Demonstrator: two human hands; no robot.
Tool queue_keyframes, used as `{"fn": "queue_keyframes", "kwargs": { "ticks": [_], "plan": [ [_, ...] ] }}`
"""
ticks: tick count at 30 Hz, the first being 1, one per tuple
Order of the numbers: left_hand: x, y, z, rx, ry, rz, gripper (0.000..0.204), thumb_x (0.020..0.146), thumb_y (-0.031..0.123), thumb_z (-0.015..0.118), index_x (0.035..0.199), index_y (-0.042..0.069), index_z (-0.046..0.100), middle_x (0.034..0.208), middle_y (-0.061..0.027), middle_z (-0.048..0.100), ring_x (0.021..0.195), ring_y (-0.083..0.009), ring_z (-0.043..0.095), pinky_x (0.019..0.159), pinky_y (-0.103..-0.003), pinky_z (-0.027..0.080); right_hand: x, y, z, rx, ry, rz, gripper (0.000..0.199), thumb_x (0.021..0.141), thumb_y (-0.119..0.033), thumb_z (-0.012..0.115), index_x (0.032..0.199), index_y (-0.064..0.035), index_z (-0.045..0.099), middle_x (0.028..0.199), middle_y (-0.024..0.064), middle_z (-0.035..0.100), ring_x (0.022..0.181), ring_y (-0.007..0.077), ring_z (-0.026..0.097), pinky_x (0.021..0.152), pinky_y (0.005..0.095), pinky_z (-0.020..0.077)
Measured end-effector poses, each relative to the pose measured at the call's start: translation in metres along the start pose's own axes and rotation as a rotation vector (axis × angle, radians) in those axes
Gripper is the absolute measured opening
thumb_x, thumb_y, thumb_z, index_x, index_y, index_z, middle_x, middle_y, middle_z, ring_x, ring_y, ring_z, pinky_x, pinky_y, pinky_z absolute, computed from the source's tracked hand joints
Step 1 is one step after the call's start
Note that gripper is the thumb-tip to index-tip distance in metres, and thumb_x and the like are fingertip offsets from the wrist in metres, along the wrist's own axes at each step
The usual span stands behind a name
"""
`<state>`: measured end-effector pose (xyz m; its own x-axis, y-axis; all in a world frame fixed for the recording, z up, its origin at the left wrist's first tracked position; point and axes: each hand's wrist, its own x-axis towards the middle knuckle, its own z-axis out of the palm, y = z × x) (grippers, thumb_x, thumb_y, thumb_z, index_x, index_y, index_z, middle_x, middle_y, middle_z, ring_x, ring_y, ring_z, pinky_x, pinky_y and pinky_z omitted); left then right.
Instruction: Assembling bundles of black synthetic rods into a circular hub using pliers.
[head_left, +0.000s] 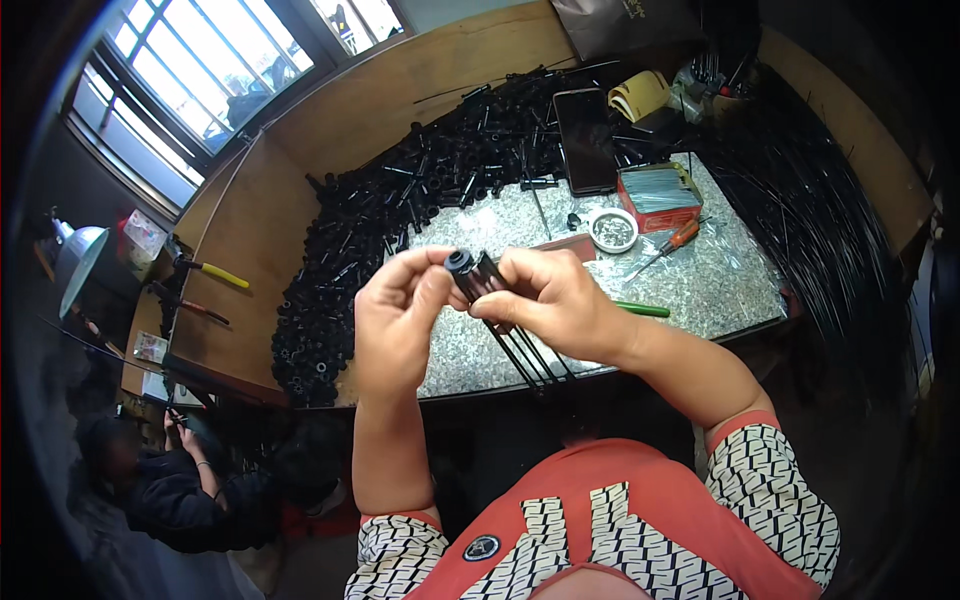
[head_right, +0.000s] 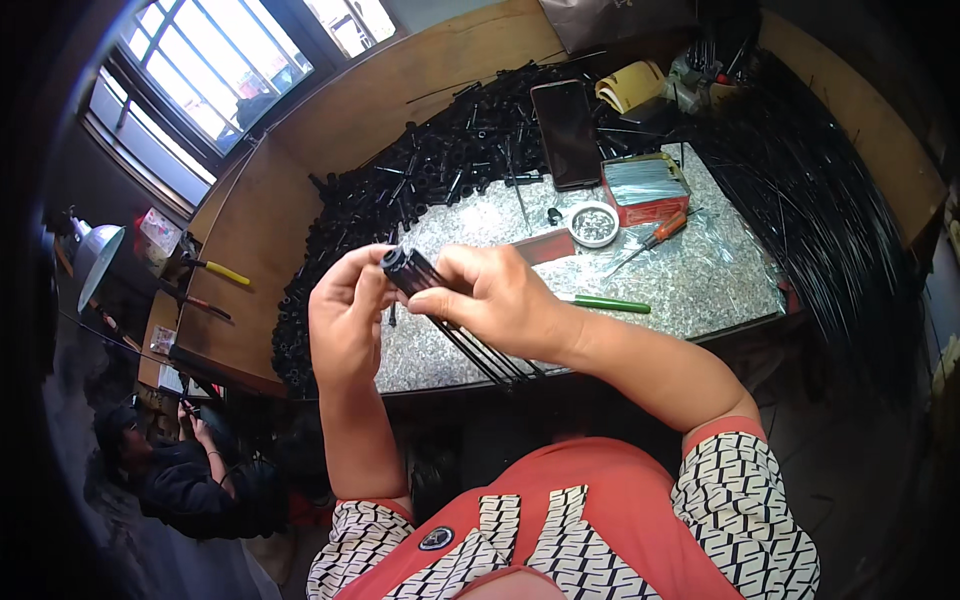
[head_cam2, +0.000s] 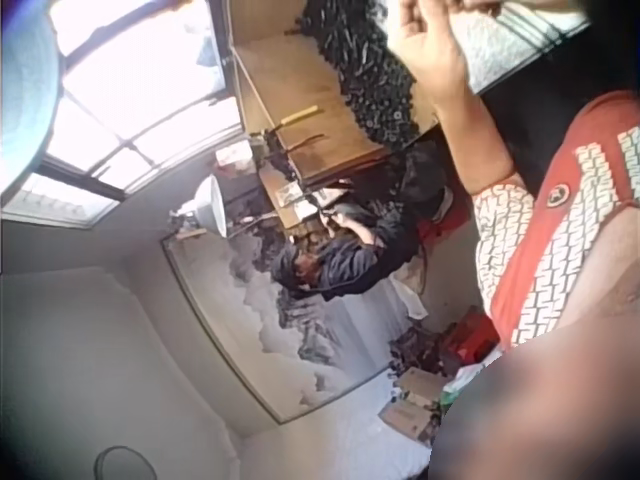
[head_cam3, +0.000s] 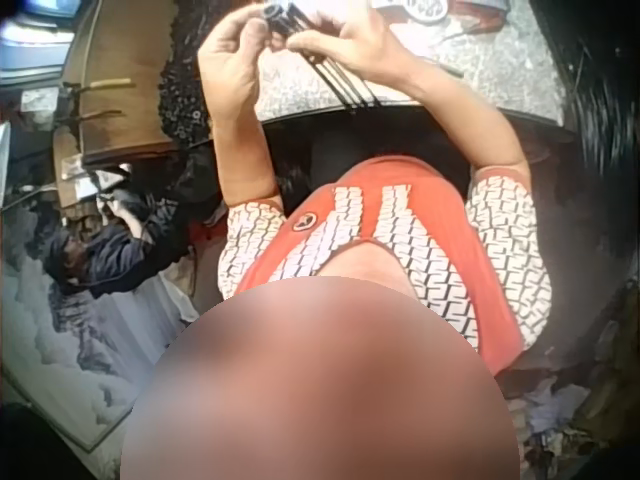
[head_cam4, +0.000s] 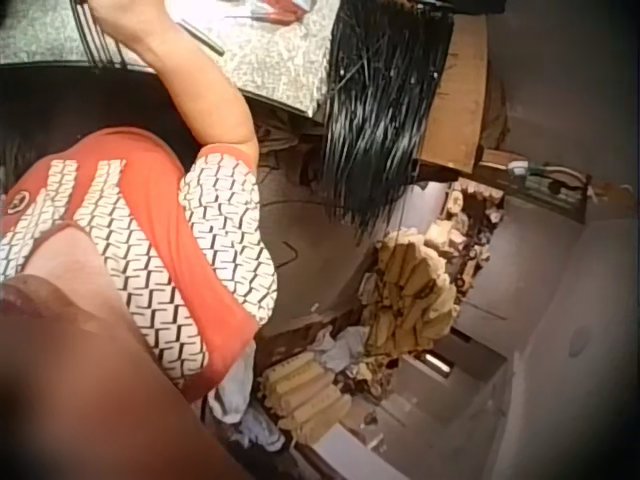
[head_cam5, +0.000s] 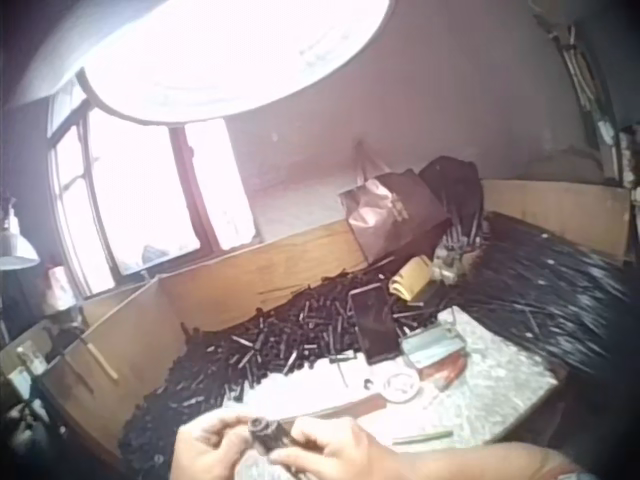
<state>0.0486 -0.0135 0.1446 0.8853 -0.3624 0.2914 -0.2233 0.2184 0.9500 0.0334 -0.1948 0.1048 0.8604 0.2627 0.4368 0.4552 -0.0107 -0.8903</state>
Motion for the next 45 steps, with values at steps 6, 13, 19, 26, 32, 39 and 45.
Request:
{"fn": "queue_keyframes", "kwargs": {
  "ticks": [6, 13, 19, 26, 32, 39, 45],
  "plan": [
    [-0.011, 0.006, 0.009, 0.612, 0.170, 0.175, 0.022, 0.078, -0.001, 0.071, 0.098, -0.004, 0.065, 0.084, -0.0071, 0.068, 0.076, -0.0101, 0.064, 0.067, -0.023, 0.051, 0.003, -0.006, 0.011, -0.127, 0.032, -0.050, 0.026, 0.084, -0.016, 0.070, 0.071, -0.0018, 0.053, 0.061, 0.0022, 0.053, 0.057, 0.0044, 0.045, 0.048, 0.0242, 0.0365],
    [-0.016, 0.007, -0.006, 0.422, 0.050, 0.199, 0.025, 0.078, -0.004, 0.069, 0.103, -0.006, 0.065, 0.087, -0.0084, 0.068, 0.078, -0.0102, 0.063, 0.068, -0.022, 0.051, -0.003, 0.014, 0.013, 0.088, -0.140, -0.025, 0.022, 0.085, -0.017, 0.069, 0.085, -0.0014, 0.054, 0.075, 0.0043, 0.060, 0.069, 0.0097, 0.056, 0.061, 0.0264, 0.0457],
    [-0.017, 0.005, -0.008, 0.399, -0.041, 0.188, 0.022, 0.081, -0.003, 0.066, 0.103, -0.007, 0.064, 0.090, -0.0100, 0.067, 0.081, -0.0110, 0.063, 0.070, -0.023, 0.050, -0.015, 0.041, 0.020, 0.327, -0.144, 0.090, 0.022, 0.085, -0.020, 0.069, 0.080, -0.0021, 0.056, 0.072, 0.0017, 0.060, 0.066, 0.0071, 0.053, 0.059, 0.0252, 0.0431],
    [-0.026, 0.000, 0.014, 0.549, 0.029, 0.173, 0.022, 0.081, -0.003, 0.066, 0.102, -0.005, 0.060, 0.087, -0.0104, 0.067, 0.076, -0.0125, 0.065, 0.070, -0.025, 0.052, -0.019, 0.027, 0.019, 0.200, -0.081, 0.139, 0.023, 0.083, -0.017, 0.070, 0.073, -0.0017, 0.056, 0.069, 0.0032, 0.060, 0.065, 0.0091, 0.055, 0.058, 0.0269, 0.0434],
    [-0.033, -0.018, 0.013, 0.577, 0.047, 0.173, 0.011, 0.089, -0.003, 0.055, 0.100, -0.003, 0.051, 0.088, -0.0092, 0.063, 0.081, -0.0109, 0.062, 0.072, -0.023, 0.051, -0.024, 0.024, 0.023, -0.022, -0.041, 0.051, 0.025, 0.078, -0.016, 0.072, 0.071, 0.0013, 0.057, 0.065, 0.0116, 0.061, 0.061, 0.0193, 0.059, 0.057, 0.0329, 0.0454],
    [-0.037, -0.038, 0.020, 0.462, 0.103, 0.187, 0.009, 0.093, 0.001, 0.050, 0.100, -0.001, 0.046, 0.083, -0.0076, 0.060, 0.078, -0.0110, 0.061, 0.072, -0.024, 0.051, -0.028, 0.033, 0.029, -0.064, 0.013, -0.030, 0.025, 0.077, -0.013, 0.072, 0.069, 0.0023, 0.054, 0.065, 0.0132, 0.060, 0.061, 0.0239, 0.059, 0.057, 0.0356, 0.0466],
    [-0.040, -0.054, 0.027, 0.747, 0.255, 0.326, 0.012, 0.087, 0.002, 0.056, 0.096, -0.001, 0.048, 0.081, -0.0114, 0.053, 0.064, -0.0211, 0.052, 0.059, -0.031, 0.043, -0.044, 0.040, 0.027, -0.238, 0.039, -0.199, 0.017, 0.076, -0.006, 0.069, 0.082, 0.0009, 0.054, 0.074, 0.0135, 0.058, 0.069, 0.0272, 0.060, 0.059, 0.0349, 0.0471]
  ]
}}
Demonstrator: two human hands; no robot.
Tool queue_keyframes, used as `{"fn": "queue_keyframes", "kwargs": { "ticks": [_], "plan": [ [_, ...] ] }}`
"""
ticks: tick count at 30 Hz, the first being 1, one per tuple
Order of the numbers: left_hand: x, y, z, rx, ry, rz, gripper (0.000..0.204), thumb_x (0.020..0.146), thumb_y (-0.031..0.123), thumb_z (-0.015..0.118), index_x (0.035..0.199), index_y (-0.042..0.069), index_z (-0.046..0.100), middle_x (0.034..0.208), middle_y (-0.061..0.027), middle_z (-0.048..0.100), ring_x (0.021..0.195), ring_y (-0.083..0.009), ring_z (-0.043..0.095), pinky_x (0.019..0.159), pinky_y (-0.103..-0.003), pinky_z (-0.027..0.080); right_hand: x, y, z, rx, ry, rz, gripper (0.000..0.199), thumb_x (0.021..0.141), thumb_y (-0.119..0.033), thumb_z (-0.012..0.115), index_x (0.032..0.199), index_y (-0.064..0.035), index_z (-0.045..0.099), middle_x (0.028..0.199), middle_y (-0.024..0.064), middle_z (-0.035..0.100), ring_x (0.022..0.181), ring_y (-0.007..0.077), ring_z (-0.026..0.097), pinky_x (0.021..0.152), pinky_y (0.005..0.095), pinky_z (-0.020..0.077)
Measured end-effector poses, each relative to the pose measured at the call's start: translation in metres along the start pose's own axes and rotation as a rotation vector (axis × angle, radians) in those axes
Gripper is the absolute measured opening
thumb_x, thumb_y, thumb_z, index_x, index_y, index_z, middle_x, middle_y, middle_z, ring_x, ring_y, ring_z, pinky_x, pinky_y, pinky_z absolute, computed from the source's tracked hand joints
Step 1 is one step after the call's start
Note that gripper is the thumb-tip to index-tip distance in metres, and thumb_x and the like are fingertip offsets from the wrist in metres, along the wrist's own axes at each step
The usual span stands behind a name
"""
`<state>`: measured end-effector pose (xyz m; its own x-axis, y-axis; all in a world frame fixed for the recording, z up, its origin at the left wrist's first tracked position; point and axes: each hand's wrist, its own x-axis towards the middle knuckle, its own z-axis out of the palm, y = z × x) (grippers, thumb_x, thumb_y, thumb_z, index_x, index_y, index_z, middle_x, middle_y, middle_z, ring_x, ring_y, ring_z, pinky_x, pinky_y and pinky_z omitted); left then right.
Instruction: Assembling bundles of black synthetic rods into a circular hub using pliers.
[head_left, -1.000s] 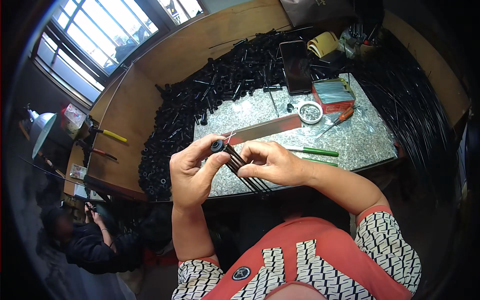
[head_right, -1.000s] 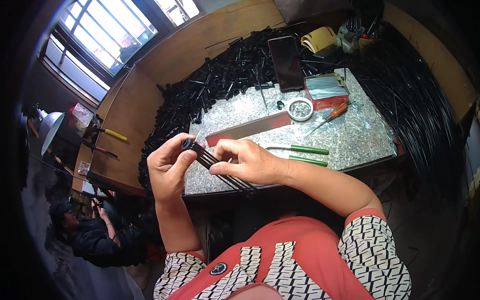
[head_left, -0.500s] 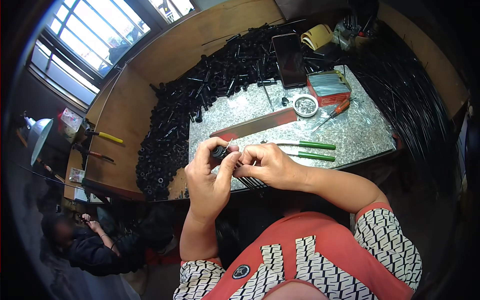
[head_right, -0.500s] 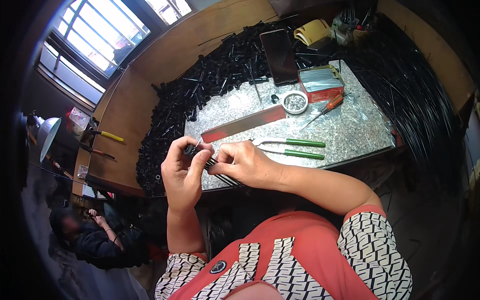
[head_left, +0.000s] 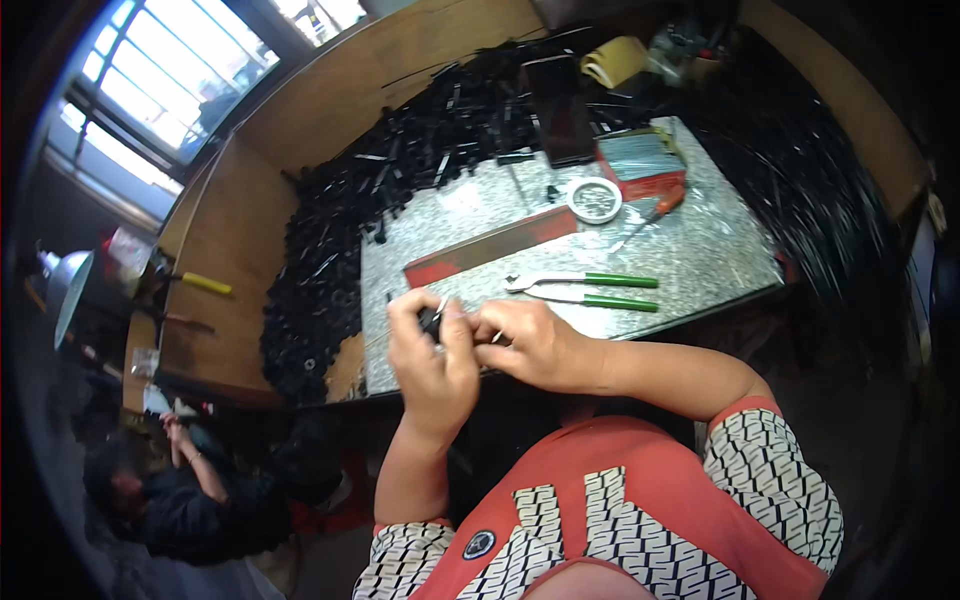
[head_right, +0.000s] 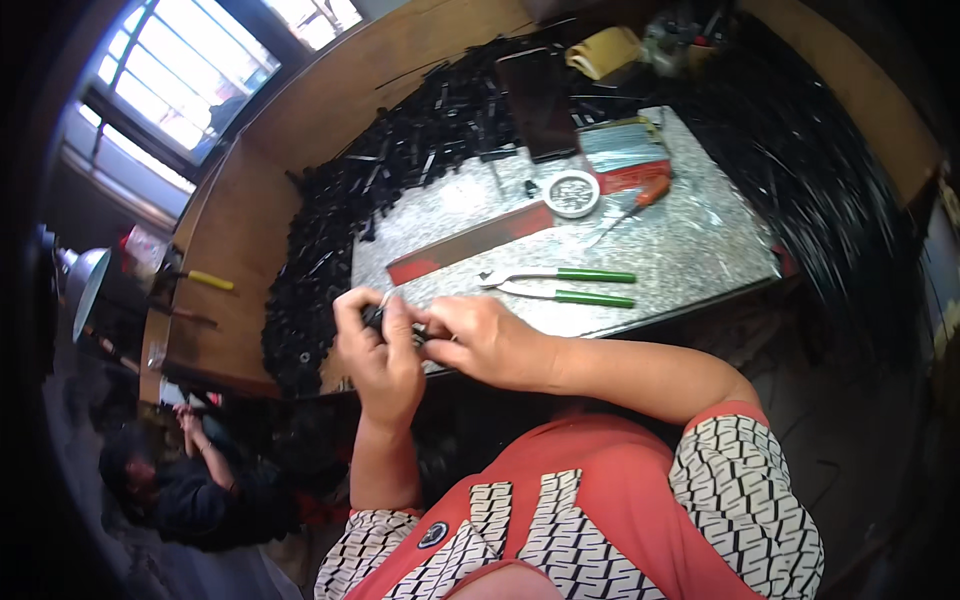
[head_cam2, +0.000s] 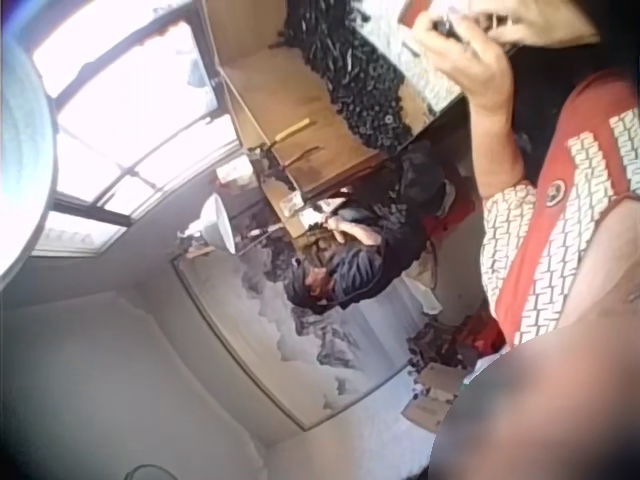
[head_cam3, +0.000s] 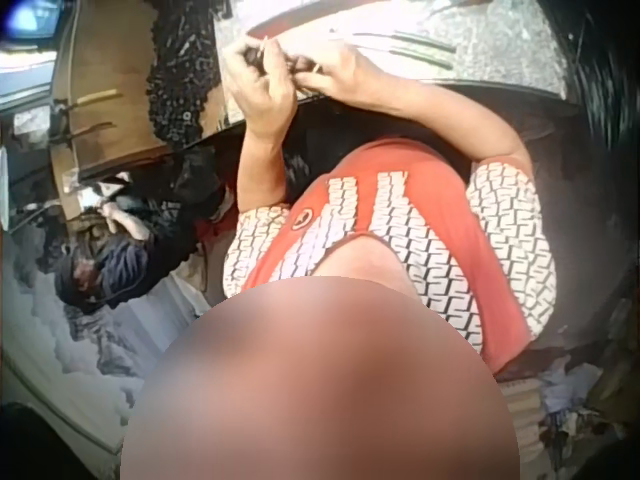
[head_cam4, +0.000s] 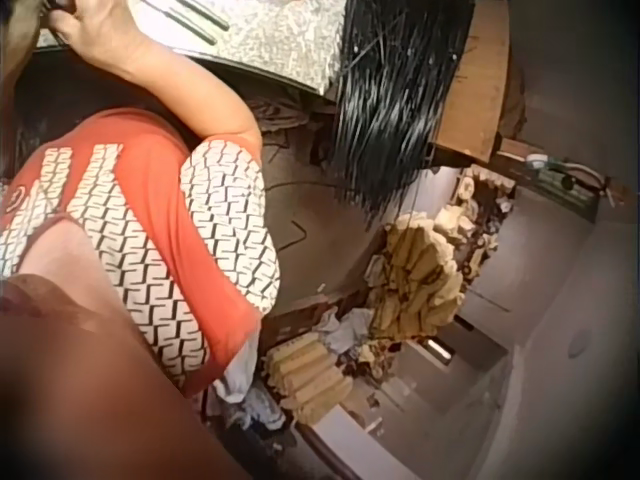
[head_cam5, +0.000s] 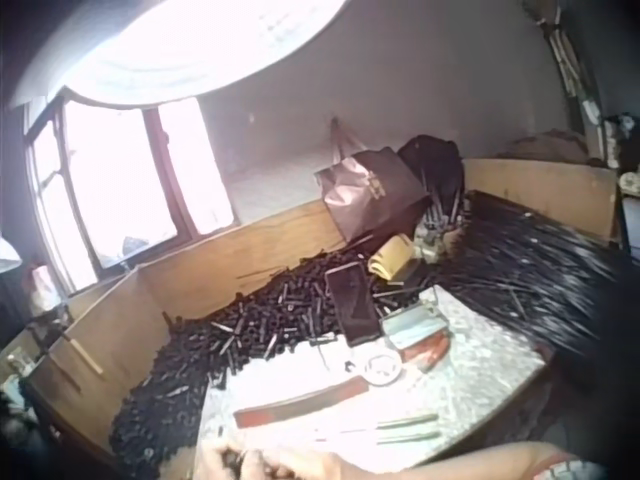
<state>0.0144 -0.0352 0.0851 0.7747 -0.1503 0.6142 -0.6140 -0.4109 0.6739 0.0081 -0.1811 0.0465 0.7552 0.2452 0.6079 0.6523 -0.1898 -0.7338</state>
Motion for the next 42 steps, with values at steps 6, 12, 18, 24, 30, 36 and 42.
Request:
{"fn": "queue_keyframes", "kwargs": {
  "ticks": [6, 12, 18, 24, 30, 36, 42],
  "plan": [
    [0.001, 0.005, -0.008, -0.215, -0.004, 0.007, 0.009, 0.097, 0.003, 0.040, 0.105, 0.002, 0.036, 0.072, -0.0071, 0.050, 0.059, -0.0126, 0.054, 0.060, -0.024, 0.046, -0.031, 0.003, -0.031, -0.152, -0.044, -0.026, 0.026, 0.083, -0.018, 0.067, 0.093, -0.0006, 0.051, 0.087, 0.0142, 0.057, 0.080, 0.0321, 0.060, 0.070, 0.0382, 0.0479],
    [-0.004, 0.001, 0.005, -0.307, -0.048, 0.065, 0.009, 0.097, 0.003, 0.040, 0.106, 0.003, 0.037, 0.073, -0.0062, 0.046, 0.055, -0.0122, 0.050, 0.056, -0.023, 0.044, -0.062, 0.035, -0.075, -0.735, -0.104, 0.061, 0.029, 0.081, -0.021, 0.068, 0.093, -0.0004, 0.051, 0.100, 0.0163, 0.054, 0.097, 0.0326, 0.055, 0.080, 0.0395, 0.0470],
    [0.002, -0.002, 0.005, -0.670, -0.010, -0.202, 0.011, 0.096, 0.008, 0.047, 0.104, 0.002, 0.042, 0.093, -0.0095, 0.050, 0.068, -0.0104, 0.047, 0.063, -0.024, 0.041, -0.074, 0.049, -0.083, -1.047, -0.168, 0.064, 0.031, 0.078, -0.031, 0.067, 0.079, -0.0025, 0.055, 0.086, 0.0128, 0.051, 0.085, 0.0272, 0.051, 0.071, 0.0366, 0.0449],
    [0.005, 0.013, -0.014, -0.694, -0.121, -0.156, 0.011, 0.097, 0.011, 0.046, 0.092, 0.002, 0.042, 0.096, -0.0164, 0.055, 0.073, -0.0131, 0.052, 0.070, -0.027, 0.045, -0.070, 0.050, -0.079, -1.069, -0.229, 0.085, 0.032, 0.080, -0.031, 0.065, 0.079, -0.0023, 0.052, 0.090, 0.0136, 0.052, 0.086, 0.0270, 0.052, 0.072, 0.0365, 0.0451],
    [-0.011, -0.003, 0.008, -0.607, -0.194, -0.077, 0.011, 0.096, 0.010, 0.045, 0.093, 0.003, 0.037, 0.097, -0.0220, 0.060, 0.098, -0.0328, 0.060, 0.093, -0.048, 0.044, -0.064, 0.054, -0.086, -0.959, -0.132, 0.069, 0.026, 0.085, -0.025, 0.062, 0.077, -0.0037, 0.049, 0.083, 0.0119, 0.050, 0.080, 0.0258, 0.052, 0.067, 0.0363, 0.0442],
    [-0.037, -0.032, 0.022, -0.698, -0.217, -0.191, 0.013, 0.096, 0.009, 0.046, 0.094, 0.005, 0.034, 0.081, -0.0130, 0.056, 0.076, -0.0242, 0.061, 0.080, -0.042, 0.050, -0.042, 0.011, -0.095, -0.317, 0.000, 0.354, 0.032, 0.086, -0.027, 0.065, 0.076, -0.0032, 0.047, 0.072, 0.0115, 0.048, 0.062, 0.0256, 0.050, 0.056, 0.0370, 0.0406],
    [-0.049, -0.036, 0.027, -0.609, -0.080, -0.307, 0.015, 0.096, 0.008, 0.049, 0.092, 0.010, 0.035, 0.063, -0.0007, 0.044, 0.047, -0.0064, 0.038, 0.042, -0.021, 0.034, -0.030, -0.003, -0.103, -0.497, -0.151, 0.118, 0.032, 0.074, -0.018, 0.075, 0.075, -0.0044, 0.046, 0.080, 0.0110, 0.055, 0.069, 0.0245, 0.055, 0.058, 0.0355, 0.0420]
  ]
}}
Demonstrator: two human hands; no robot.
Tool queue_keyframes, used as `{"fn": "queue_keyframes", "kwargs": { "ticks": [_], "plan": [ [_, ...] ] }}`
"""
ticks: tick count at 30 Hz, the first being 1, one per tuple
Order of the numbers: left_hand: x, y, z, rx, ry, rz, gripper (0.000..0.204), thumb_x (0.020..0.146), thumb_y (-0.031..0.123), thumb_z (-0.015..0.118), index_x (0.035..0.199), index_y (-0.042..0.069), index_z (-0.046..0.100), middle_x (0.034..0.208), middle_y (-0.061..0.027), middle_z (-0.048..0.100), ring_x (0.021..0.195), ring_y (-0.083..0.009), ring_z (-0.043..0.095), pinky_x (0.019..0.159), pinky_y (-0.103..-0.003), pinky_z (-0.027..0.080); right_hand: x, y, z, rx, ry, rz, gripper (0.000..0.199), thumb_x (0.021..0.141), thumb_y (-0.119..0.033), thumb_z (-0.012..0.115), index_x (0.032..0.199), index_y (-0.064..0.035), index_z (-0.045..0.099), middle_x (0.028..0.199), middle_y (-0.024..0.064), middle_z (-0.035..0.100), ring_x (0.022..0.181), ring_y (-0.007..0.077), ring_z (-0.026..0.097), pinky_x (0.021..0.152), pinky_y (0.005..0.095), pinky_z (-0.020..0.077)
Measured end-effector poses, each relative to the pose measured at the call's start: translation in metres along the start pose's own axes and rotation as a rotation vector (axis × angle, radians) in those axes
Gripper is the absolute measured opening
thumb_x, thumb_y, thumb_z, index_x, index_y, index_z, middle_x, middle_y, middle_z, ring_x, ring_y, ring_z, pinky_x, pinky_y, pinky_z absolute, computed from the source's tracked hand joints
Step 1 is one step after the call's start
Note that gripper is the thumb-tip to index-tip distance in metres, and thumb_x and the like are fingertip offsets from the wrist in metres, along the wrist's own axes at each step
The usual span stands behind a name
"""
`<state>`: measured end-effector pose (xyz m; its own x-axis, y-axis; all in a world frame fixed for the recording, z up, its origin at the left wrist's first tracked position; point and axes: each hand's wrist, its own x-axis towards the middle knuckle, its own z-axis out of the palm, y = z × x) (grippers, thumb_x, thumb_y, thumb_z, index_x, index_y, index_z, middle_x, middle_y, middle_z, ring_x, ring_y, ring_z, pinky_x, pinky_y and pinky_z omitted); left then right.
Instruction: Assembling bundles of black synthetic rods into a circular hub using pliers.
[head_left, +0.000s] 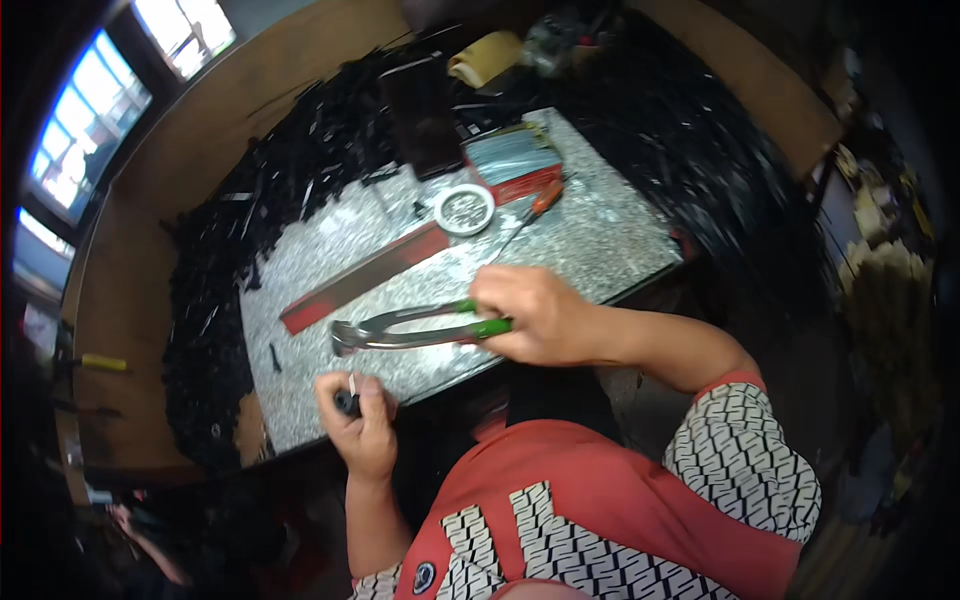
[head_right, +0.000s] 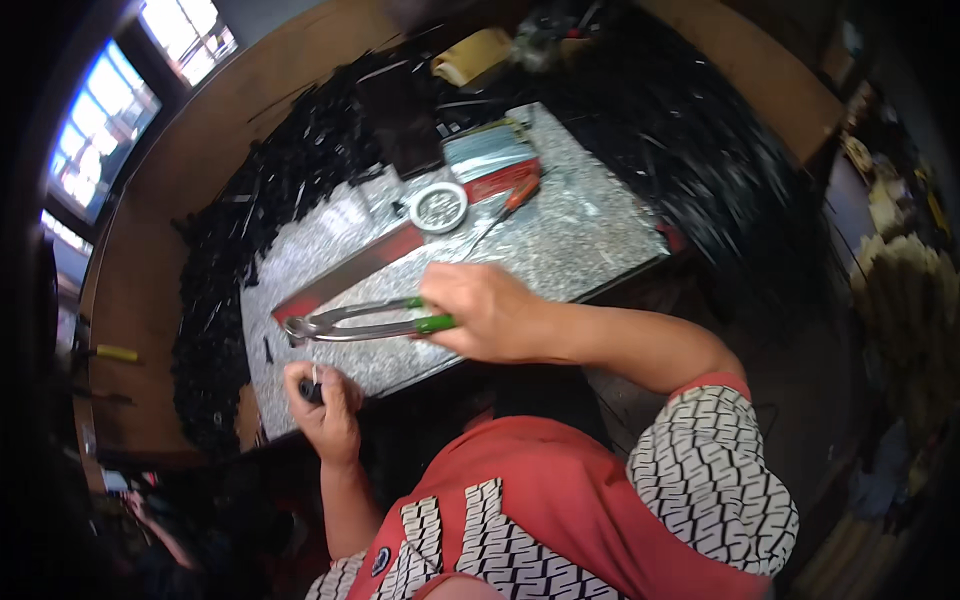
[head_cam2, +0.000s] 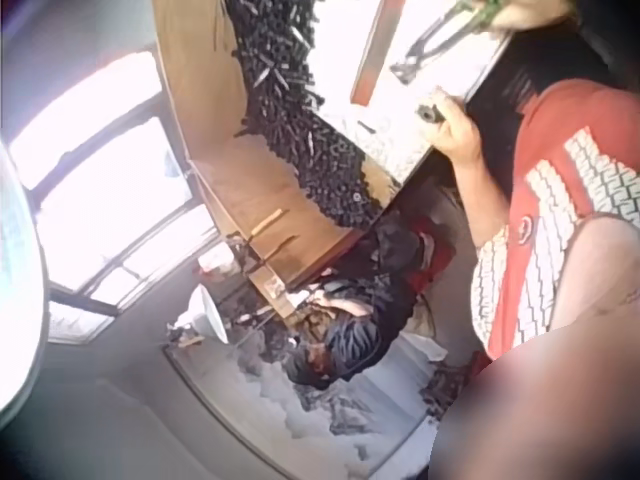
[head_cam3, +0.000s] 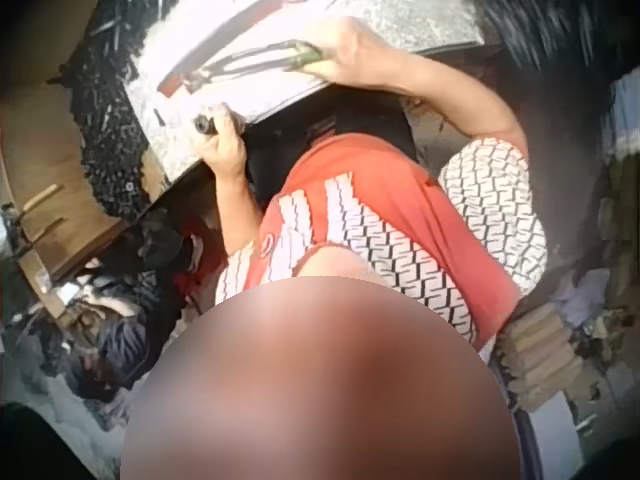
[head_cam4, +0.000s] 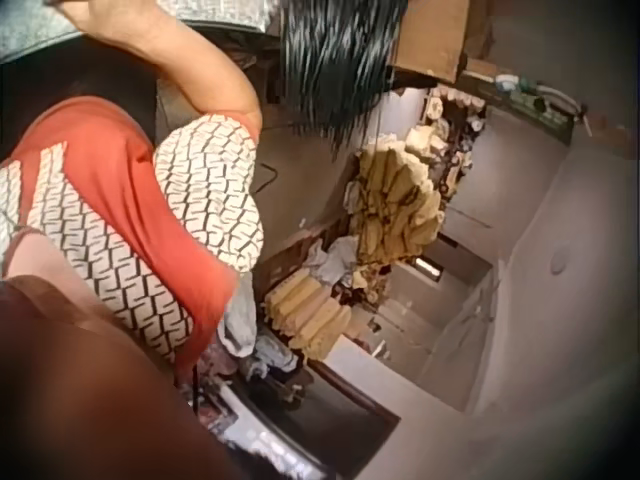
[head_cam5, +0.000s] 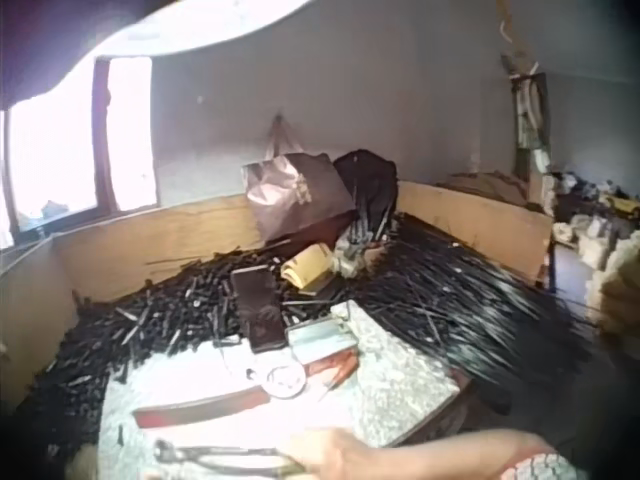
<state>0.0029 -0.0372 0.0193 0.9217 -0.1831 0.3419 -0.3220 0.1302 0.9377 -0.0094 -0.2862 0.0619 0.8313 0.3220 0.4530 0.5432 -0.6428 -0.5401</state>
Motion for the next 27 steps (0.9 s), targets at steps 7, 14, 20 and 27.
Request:
{"fn": "queue_keyframes", "kwargs": {
  "ticks": [7, 14, 20, 27],
  "plan": [
    [0.000, -0.004, 0.007, 0.033, -0.070, -0.067, 0.072, 0.066, 0.012, 0.086, 0.116, 0.010, 0.034, 0.075, 0.0047, 0.049, 0.067, -0.0018, 0.049, 0.054, -0.015, 0.037, -0.001, -0.011, -0.021, -0.783, 0.229, -0.304, 0.029, 0.076, -0.012, 0.071, 0.098, -0.0048, 0.053, 0.122, 0.0131, 0.051, 0.119, 0.0325, 0.049, 0.105, 0.0560, 0.0287],
    [-0.008, -0.012, -0.001, -0.069, -0.129, -0.035, 0.082, 0.070, 0.033, 0.083, 0.124, 0.005, 0.029, 0.067, 0.0023, 0.055, 0.058, -0.0017, 0.046, 0.053, -0.016, 0.034, -0.001, -0.011, -0.009, -0.869, 0.232, -0.344, 0.033, 0.078, -0.014, 0.070, 0.107, -0.0057, 0.056, 0.131, 0.0083, 0.047, 0.130, 0.0311, 0.040, 0.112, 0.0594, 0.0154],
    [-0.009, -0.009, 0.006, 0.010, -0.032, -0.033, 0.065, 0.072, 0.025, 0.082, 0.115, 0.004, 0.038, 0.071, -0.0029, 0.065, 0.062, -0.0032, 0.053, 0.058, -0.017, 0.043, 0.000, -0.018, -0.002, -0.781, 0.168, -0.299, 0.027, 0.077, -0.013, 0.067, 0.100, -0.0047, 0.057, 0.124, 0.0093, 0.049, 0.123, 0.0301, 0.045, 0.110, 0.0582, 0.0208],
    [-0.010, -0.023, 0.004, 0.227, 0.022, 0.047, 0.044, 0.067, 0.020, 0.086, 0.091, 0.005, 0.053, 0.060, 0.0051, 0.053, 0.054, -0.0007, 0.043, 0.048, -0.018, 0.034, -0.011, -0.020, -0.008, -0.765, 0.120, -0.368, 0.021, 0.078, -0.021, 0.066, 0.081, -0.0061, 0.050, 0.099, 0.0101, 0.057, 0.093, 0.0262, 0.056, 0.084, 0.0411, 0.0440]
  ]
}}
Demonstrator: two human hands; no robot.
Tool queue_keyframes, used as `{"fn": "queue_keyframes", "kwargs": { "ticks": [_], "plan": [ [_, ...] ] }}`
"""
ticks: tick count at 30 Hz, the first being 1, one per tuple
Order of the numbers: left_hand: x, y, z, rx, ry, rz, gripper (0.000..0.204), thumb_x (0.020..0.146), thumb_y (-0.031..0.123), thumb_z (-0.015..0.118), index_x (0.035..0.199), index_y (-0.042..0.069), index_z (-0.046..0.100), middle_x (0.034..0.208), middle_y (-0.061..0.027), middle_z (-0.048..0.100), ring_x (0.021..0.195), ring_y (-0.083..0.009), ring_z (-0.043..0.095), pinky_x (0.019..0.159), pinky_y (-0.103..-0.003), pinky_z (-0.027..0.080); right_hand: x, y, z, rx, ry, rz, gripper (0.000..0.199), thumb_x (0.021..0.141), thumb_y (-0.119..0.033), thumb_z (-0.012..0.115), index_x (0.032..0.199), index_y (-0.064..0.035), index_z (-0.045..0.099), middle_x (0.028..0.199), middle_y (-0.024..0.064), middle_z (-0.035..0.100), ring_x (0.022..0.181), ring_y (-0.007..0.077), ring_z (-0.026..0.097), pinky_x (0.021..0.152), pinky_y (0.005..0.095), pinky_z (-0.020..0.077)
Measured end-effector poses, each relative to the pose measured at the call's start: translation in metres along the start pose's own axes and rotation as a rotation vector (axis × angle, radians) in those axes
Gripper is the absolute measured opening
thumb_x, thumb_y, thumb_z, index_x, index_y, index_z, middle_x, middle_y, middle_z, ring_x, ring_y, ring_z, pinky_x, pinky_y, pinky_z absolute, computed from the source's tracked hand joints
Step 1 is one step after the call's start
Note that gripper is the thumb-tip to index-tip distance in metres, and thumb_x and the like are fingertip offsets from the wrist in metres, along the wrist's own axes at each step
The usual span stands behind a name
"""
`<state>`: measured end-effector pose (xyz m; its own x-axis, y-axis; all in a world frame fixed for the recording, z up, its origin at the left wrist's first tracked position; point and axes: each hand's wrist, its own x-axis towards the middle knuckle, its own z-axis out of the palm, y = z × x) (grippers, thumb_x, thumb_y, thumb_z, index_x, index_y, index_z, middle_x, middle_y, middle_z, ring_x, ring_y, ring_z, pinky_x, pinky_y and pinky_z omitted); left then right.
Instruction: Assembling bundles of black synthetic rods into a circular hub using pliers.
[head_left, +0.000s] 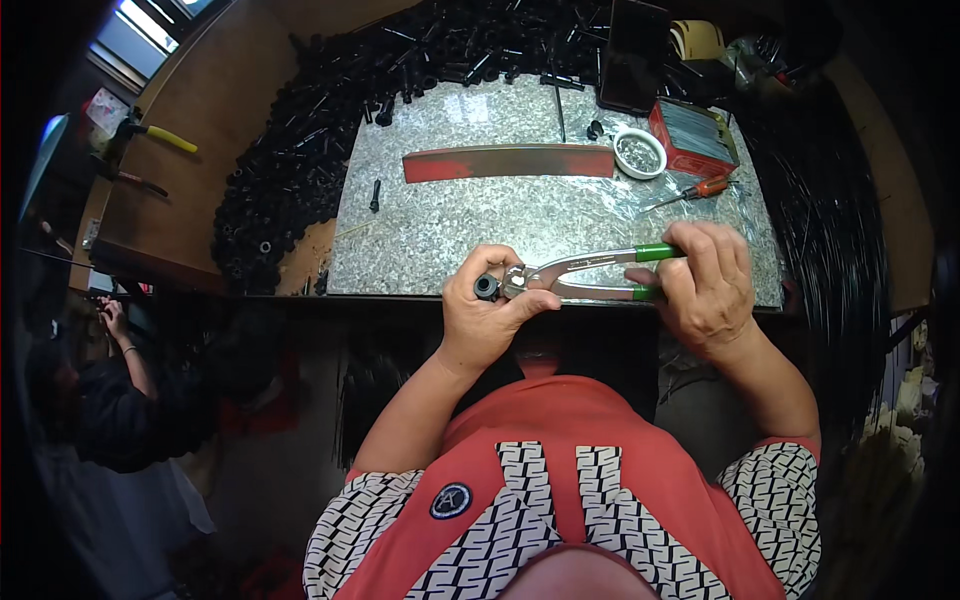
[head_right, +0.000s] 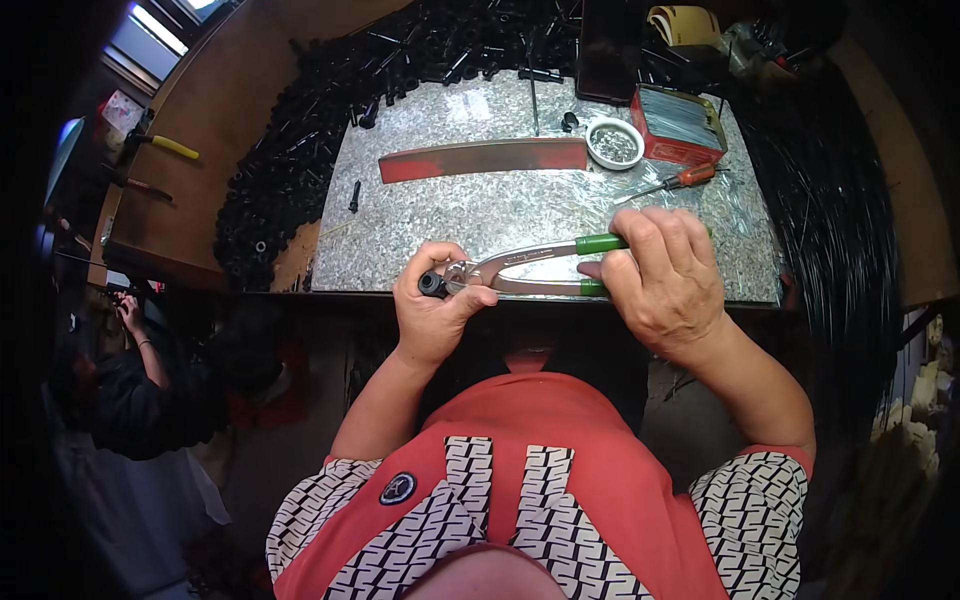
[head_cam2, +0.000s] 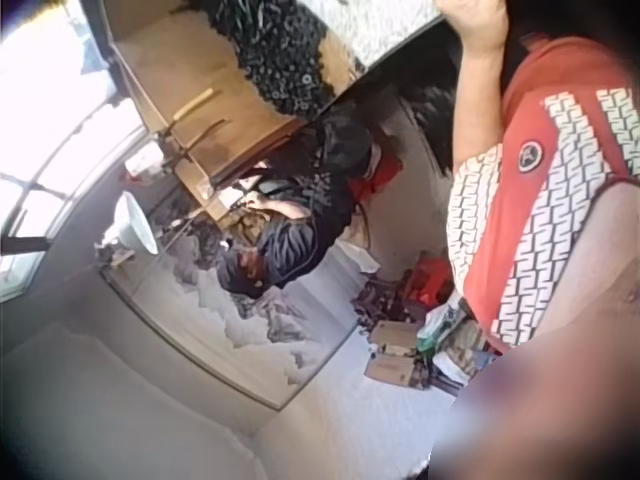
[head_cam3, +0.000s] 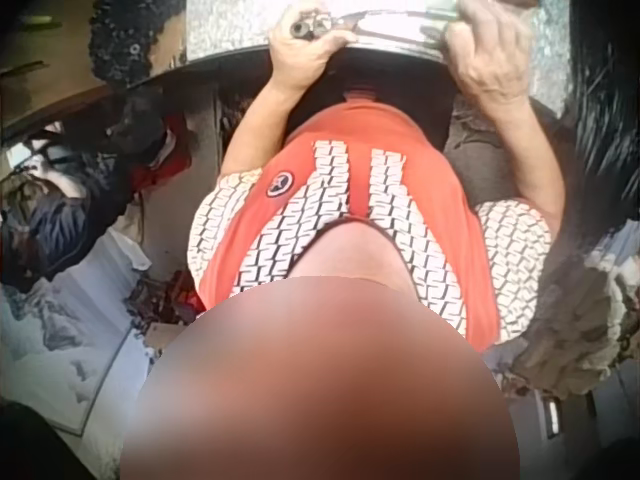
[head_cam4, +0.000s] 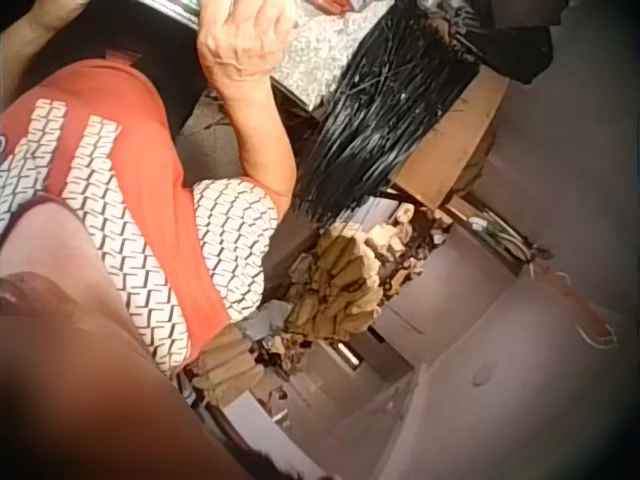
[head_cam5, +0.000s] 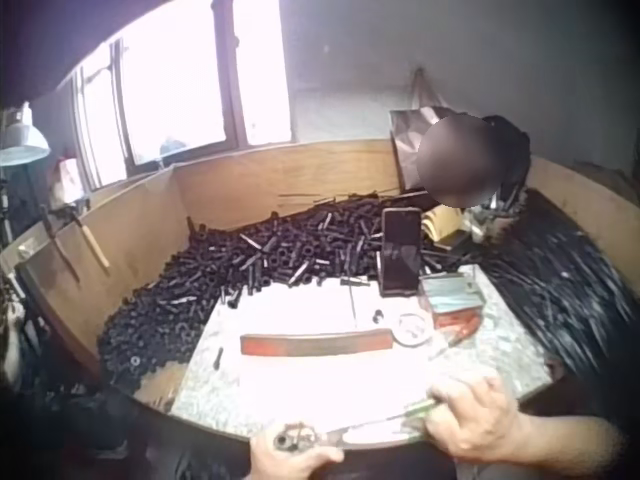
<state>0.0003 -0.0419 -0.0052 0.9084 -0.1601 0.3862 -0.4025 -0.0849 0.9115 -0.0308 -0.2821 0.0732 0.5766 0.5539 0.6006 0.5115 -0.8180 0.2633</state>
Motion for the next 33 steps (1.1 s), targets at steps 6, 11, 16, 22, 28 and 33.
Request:
{"fn": "queue_keyframes", "kwargs": {
  "ticks": [6, 11, 16, 22, 28, 33],
  "plan": [
    [-0.004, -0.001, -0.013, -0.111, -0.146, -0.024, 0.056, 0.055, 0.033, 0.090, 0.090, 0.006, 0.055, 0.058, 0.0069, 0.045, 0.054, -0.0008, 0.040, 0.048, -0.018, 0.031, -0.020, -0.004, -0.006, 0.555, -0.407, 0.120, 0.028, 0.078, -0.020, 0.070, 0.085, -0.0050, 0.048, 0.081, 0.0122, 0.059, 0.071, 0.0290, 0.060, 0.058, 0.0348, 0.0466],
    [-0.006, -0.001, -0.019, -0.096, -0.293, -0.117, 0.068, 0.046, 0.060, 0.078, 0.080, 0.003, 0.063, 0.067, 0.0032, 0.055, 0.061, -0.0051, 0.049, 0.054, -0.020, 0.037, -0.018, -0.013, -0.009, 1.835, -1.346, 0.990, 0.022, 0.080, 0.001, 0.067, 0.095, 0.0000, 0.051, 0.065, 0.0039, 0.058, 0.054, 0.0132, 0.060, 0.048, 0.0267, 0.0485],
    [-0.002, 0.006, -0.018, -0.116, -0.257, -0.192, 0.066, 0.046, 0.059, 0.079, 0.079, 0.003, 0.064, 0.066, 0.0036, 0.054, 0.061, -0.0048, 0.049, 0.055, -0.020, 0.037, -0.016, -0.022, -0.013, 1.363, -1.009, 0.592, 0.054, 0.074, -0.004, 0.075, 0.115, 0.0001, 0.040, 0.086, 0.0110, 0.057, 0.072, 0.0206, 0.063, 0.062, 0.0327, 0.0492],
    [0.000, 0.010, -0.020, -0.171, -0.199, -0.243, 0.068, 0.045, 0.058, 0.080, 0.080, 0.003, 0.062, 0.064, 0.0068, 0.053, 0.059, -0.0016, 0.044, 0.053, -0.018, 0.033, -0.040, -0.019, 0.005, 0.941, -0.504, 0.290, 0.027, 0.089, -0.014, 0.060, 0.105, 0.0060, 0.052, 0.100, 0.0235, 0.060, 0.088, 0.0358, 0.063, 0.076, 0.0385, 0.0505],
    [0.001, -0.003, -0.020, -0.189, -0.406, -0.031, 0.041, 0.052, 0.024, 0.091, 0.074, 0.003, 0.063, 0.065, 0.0006, 0.058, 0.057, -0.0054, 0.050, 0.053, -0.020, 0.038, -0.057, -0.012, 0.011, 2.073, -1.301, 0.947, 0.019, 0.093, -0.020, 0.055, 0.092, -0.0011, 0.054, 0.074, 0.0128, 0.064, 0.054, 0.0166, 0.062, 0.047, 0.0262, 0.0479],
    [-0.001, -0.003, -0.017, -0.113, -0.284, -0.097, 0.050, 0.049, 0.038, 0.087, 0.076, 0.004, 0.063, 0.068, 0.0005, 0.058, 0.062, -0.0063, 0.052, 0.055, -0.021, 0.040, -0.026, -0.018, -0.003, 1.168, -0.992, 0.442, 0.043, 0.073, -0.001, 0.069, 0.109, -0.0008, 0.047, 0.078, 0.0092, 0.054, 0.070, 0.0251, 0.061, 0.062, 0.0356, 0.0485]
  ]
}}
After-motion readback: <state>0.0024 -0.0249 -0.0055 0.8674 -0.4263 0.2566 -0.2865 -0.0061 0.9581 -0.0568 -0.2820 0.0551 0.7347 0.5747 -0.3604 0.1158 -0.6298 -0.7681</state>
